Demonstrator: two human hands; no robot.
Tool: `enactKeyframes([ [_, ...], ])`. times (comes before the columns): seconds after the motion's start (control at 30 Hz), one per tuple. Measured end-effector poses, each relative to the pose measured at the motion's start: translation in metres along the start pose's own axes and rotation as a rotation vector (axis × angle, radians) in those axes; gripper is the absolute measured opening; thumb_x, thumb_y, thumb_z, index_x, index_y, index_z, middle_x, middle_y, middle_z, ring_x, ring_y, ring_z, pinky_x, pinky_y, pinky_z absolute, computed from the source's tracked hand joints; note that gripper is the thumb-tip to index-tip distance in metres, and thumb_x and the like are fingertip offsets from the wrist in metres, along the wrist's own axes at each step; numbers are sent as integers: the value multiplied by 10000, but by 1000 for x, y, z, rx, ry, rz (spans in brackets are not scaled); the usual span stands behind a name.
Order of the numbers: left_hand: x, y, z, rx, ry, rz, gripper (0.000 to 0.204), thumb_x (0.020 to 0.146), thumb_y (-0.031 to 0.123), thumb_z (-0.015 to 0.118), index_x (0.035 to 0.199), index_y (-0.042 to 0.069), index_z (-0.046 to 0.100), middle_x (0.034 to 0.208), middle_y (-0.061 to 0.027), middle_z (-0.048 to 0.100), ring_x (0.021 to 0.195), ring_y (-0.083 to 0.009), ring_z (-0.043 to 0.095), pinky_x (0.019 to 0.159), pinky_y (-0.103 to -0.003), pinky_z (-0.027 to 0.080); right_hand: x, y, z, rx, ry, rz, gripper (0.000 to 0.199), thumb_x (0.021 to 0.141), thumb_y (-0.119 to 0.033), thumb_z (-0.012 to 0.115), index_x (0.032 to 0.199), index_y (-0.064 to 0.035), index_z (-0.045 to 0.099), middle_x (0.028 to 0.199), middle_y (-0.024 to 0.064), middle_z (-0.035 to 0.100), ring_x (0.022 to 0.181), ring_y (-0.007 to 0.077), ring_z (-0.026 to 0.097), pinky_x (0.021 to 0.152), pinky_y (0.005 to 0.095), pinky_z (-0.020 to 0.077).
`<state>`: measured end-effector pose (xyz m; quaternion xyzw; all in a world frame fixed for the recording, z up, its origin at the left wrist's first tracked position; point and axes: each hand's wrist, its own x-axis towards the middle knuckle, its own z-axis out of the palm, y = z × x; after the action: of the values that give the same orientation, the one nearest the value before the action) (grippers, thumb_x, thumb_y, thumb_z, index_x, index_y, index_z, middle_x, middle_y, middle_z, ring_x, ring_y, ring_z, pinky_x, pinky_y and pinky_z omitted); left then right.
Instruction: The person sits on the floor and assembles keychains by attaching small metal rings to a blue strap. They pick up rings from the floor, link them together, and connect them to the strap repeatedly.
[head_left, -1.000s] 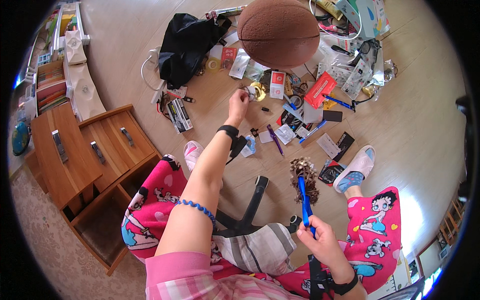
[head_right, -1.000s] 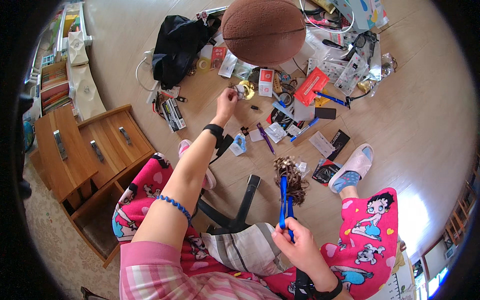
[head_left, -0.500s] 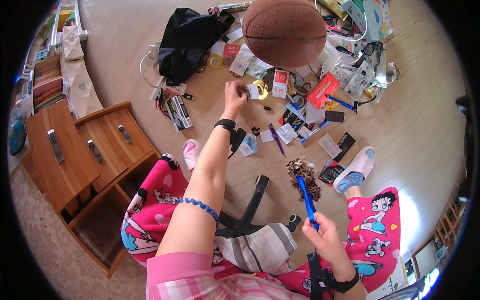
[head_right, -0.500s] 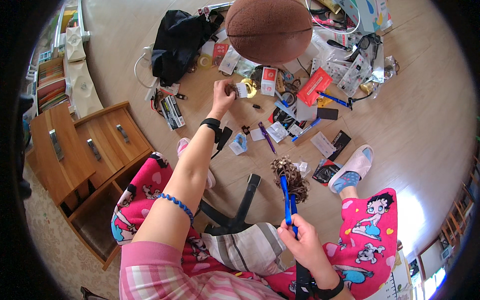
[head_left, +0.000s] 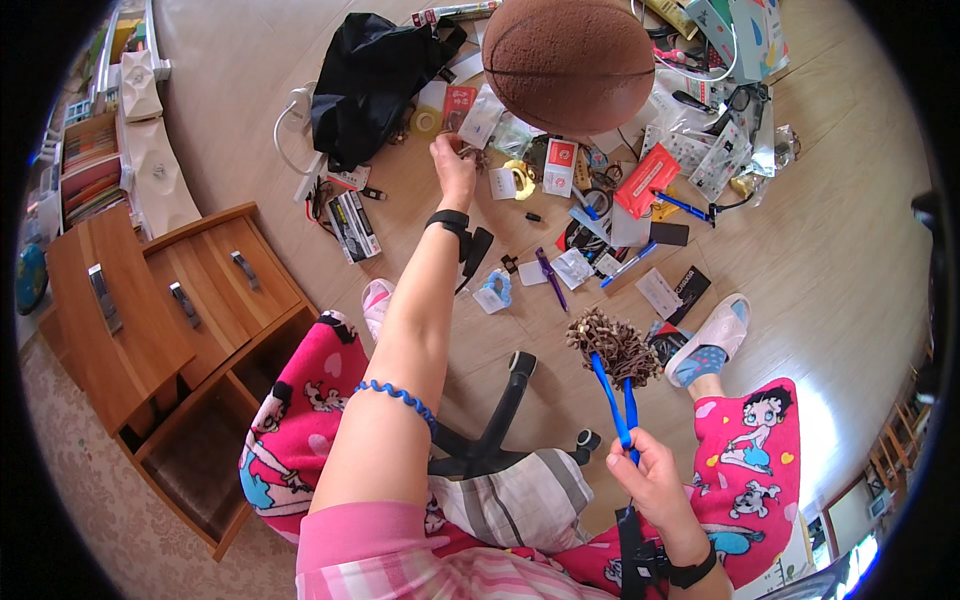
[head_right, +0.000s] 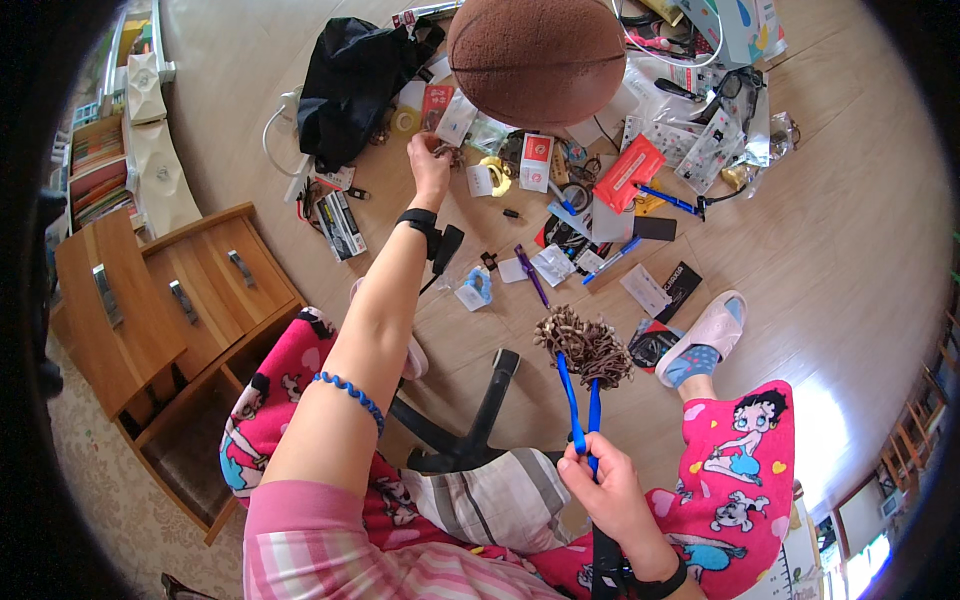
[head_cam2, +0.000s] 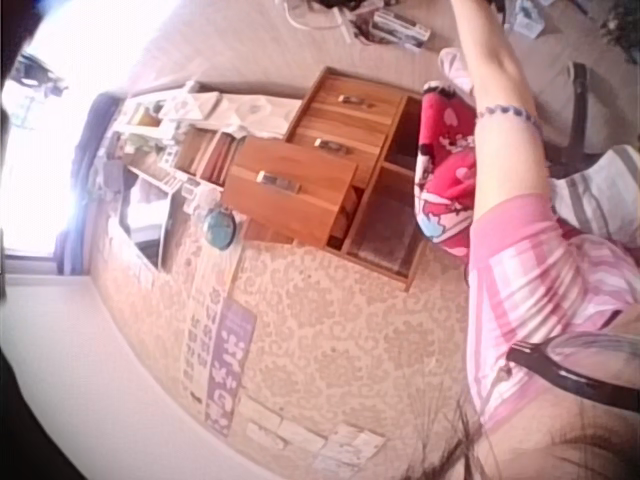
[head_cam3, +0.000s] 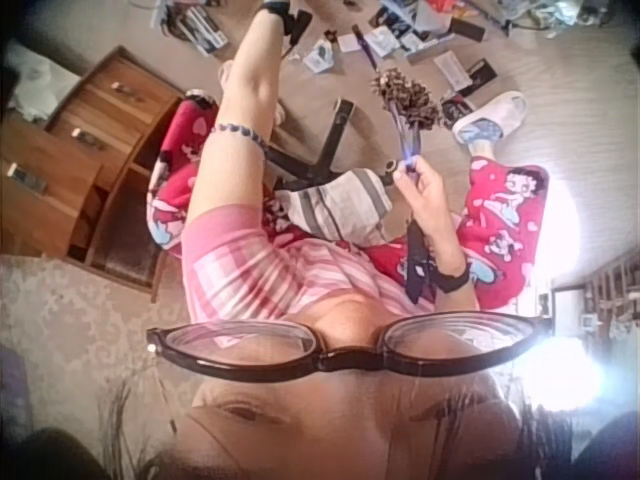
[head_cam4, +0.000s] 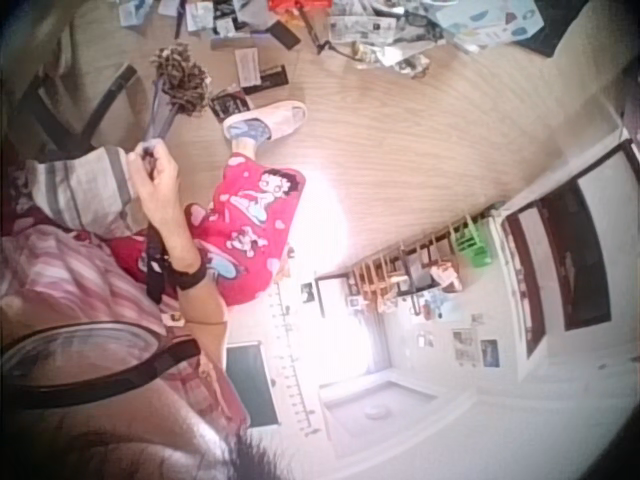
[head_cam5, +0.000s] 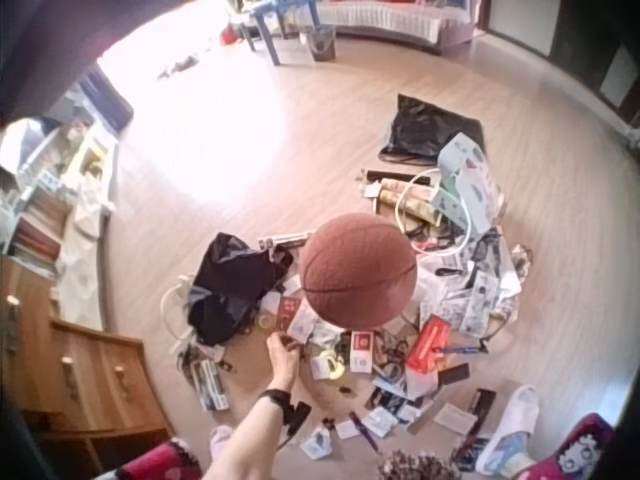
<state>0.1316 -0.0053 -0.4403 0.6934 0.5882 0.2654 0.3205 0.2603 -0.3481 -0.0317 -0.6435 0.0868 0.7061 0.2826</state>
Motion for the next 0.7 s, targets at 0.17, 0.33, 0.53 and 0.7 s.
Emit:
enactKeyframes([
  [0.17,2,7,7,98,-75,-234,283,719,87,683,967,-36,621,984,-222,638,945,-350,624,847,-393,492,2,-2,4,112,-24,-43,80,906,-64,599,876,-59,525,748,-83,460,633,-20,392,532,161,292],
  [0.33,2,3,-25,368,-265,-61,325,686,104,694,955,-30,572,1091,-247,569,1047,-394,532,903,-437,445,6,0,6,124,-31,-34,75,908,-55,594,881,-55,524,757,-81,459,649,-18,397,547,160,297],
  [0.53,59,-37,-82,523,-198,467,391,669,7,696,995,19,481,1156,-179,509,1102,-361,463,937,-416,424,11,5,9,129,-35,9,68,909,-52,592,892,-52,526,761,-80,458,651,-17,394,548,161,294],
  [0.7,40,-57,-90,508,-290,477,251,732,-77,524,970,-9,485,1070,-190,522,1065,-382,471,917,-429,438,15,6,11,123,-1,42,64,909,-53,588,892,-52,526,779,-78,461,658,-16,394,553,161,299],
])
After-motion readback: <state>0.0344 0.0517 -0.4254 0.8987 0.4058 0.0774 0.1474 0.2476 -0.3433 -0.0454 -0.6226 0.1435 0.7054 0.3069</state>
